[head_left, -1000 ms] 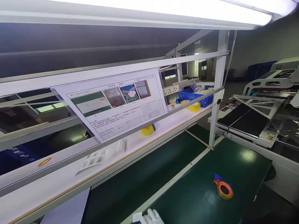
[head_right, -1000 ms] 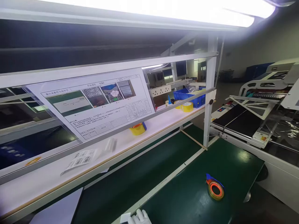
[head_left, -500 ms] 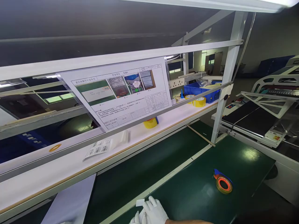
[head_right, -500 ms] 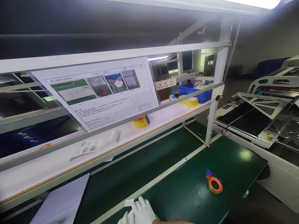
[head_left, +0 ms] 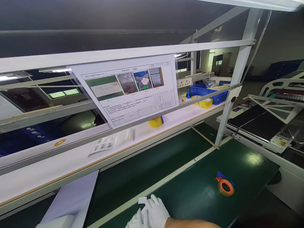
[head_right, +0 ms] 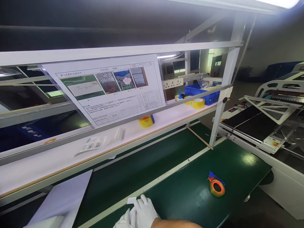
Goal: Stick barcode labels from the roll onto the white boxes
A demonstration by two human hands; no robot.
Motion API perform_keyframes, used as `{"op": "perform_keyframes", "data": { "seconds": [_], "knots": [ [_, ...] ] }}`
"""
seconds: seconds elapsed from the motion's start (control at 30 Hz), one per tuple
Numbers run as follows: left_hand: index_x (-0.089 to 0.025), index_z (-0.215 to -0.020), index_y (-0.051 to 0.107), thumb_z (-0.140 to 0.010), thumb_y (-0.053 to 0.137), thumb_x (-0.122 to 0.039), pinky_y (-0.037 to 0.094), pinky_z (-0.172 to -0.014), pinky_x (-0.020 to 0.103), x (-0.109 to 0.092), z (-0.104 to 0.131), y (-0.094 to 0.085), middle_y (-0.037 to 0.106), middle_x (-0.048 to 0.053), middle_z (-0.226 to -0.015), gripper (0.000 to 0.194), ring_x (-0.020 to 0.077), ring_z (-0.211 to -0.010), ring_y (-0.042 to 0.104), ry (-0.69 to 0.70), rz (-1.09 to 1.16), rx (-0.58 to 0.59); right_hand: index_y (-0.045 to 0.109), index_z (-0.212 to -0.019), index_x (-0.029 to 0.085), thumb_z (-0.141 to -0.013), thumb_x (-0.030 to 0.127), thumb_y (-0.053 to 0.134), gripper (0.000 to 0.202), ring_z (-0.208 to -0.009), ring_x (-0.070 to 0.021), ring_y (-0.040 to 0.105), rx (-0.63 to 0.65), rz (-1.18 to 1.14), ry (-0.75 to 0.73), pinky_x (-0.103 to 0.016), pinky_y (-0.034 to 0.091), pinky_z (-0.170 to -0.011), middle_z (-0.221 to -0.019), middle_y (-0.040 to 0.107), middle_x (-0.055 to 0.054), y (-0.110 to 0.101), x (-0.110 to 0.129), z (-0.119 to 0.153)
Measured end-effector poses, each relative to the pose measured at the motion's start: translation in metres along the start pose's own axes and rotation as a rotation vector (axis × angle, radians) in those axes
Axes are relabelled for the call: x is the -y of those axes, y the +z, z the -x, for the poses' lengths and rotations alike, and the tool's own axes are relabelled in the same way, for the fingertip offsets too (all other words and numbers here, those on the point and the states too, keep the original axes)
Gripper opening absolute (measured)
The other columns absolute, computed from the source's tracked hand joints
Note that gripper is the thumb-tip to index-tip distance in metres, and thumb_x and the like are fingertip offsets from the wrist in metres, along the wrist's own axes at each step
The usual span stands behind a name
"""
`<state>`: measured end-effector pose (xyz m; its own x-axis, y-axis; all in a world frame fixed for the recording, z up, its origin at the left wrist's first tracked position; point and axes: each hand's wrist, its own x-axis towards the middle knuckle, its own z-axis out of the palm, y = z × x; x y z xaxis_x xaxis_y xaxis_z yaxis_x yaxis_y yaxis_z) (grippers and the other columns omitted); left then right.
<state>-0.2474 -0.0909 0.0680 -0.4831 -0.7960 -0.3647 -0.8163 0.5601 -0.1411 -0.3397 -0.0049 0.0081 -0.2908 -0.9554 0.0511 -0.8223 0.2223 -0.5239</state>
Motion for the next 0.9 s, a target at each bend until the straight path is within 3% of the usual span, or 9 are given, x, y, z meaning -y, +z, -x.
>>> {"op": "perform_keyframes", "data": {
  "seconds": [0.17, 0.27, 0.37, 0.47, 0.63, 0.9],
  "knots": [
    [-0.020, -0.156, 0.051, -0.102, 0.023, -0.049, 0.035, -0.124, 0.047, 0.005, -0.008, 0.017, 0.060, 0.008, -0.150, 0.067, 0.0297, -0.139, 0.055, 0.021, 0.010, -0.044, 0.046, -0.153, 0.012, -0.086, 0.050, 0.062, 0.079, -0.143, -0.0436, 0.040, -0.030, -0.013, -0.002, -0.065, 0.041, -0.114, -0.152, 0.051, -0.021, -0.003, 0.003, 0.003],
    [-0.017, -0.152, 0.056, -0.099, 0.031, -0.054, 0.036, -0.123, 0.050, 0.008, -0.009, 0.024, 0.062, 0.011, -0.146, 0.069, 0.0334, -0.136, 0.057, 0.061, 0.075, -0.118, 0.045, -0.155, 0.013, -0.095, 0.048, 0.054, 0.071, -0.146, -0.0426, 0.038, -0.032, -0.002, 0.036, -0.066, 0.040, -0.116, -0.154, 0.050, -0.019, 0.003, 0.004, 0.003],
    [-0.018, -0.150, 0.058, -0.097, 0.034, -0.059, 0.035, -0.122, 0.056, 0.010, -0.007, 0.030, 0.062, 0.013, -0.146, 0.071, 0.0372, -0.136, 0.057, 0.045, 0.151, -0.134, 0.041, -0.159, 0.015, -0.103, 0.042, 0.043, 0.063, -0.148, -0.0412, 0.035, -0.024, 0.015, 0.088, -0.067, 0.038, -0.117, -0.158, 0.046, -0.018, 0.009, 0.004, 0.003],
    [-0.020, -0.148, 0.061, -0.096, 0.034, -0.064, 0.035, -0.121, 0.060, 0.010, -0.006, 0.035, 0.063, 0.014, -0.145, 0.073, 0.0398, -0.135, 0.057, 0.029, 0.202, -0.164, 0.041, -0.160, 0.013, -0.103, 0.034, 0.042, 0.060, -0.149, -0.0410, 0.034, -0.033, 0.020, 0.108, -0.066, 0.039, -0.117, -0.157, 0.047, -0.019, 0.011, 0.005, 0.004],
    [-0.030, -0.132, 0.072, -0.094, 0.038, -0.059, 0.046, -0.109, 0.056, 0.014, -0.009, 0.045, 0.070, 0.010, -0.135, 0.059, 0.0396, -0.129, 0.062, 0.079, 0.148, -0.304, 0.045, -0.156, 0.013, -0.102, 0.035, 0.045, 0.058, -0.146, -0.0418, 0.037, -0.044, 0.009, 0.099, -0.066, 0.041, -0.116, -0.153, 0.052, -0.017, 0.000, 0.009, 0.008],
    [-0.037, -0.128, 0.071, -0.093, 0.035, -0.047, 0.046, -0.099, 0.057, 0.010, -0.006, 0.049, 0.073, 0.005, -0.129, 0.052, 0.0395, -0.129, 0.060, 0.088, 0.107, -0.332, 0.045, -0.154, 0.008, -0.100, 0.027, 0.040, 0.057, -0.147, -0.0420, 0.036, -0.026, -0.048, 0.088, -0.062, 0.040, -0.117, -0.151, 0.052, -0.018, -0.022, 0.013, 0.014]
  ]
}}
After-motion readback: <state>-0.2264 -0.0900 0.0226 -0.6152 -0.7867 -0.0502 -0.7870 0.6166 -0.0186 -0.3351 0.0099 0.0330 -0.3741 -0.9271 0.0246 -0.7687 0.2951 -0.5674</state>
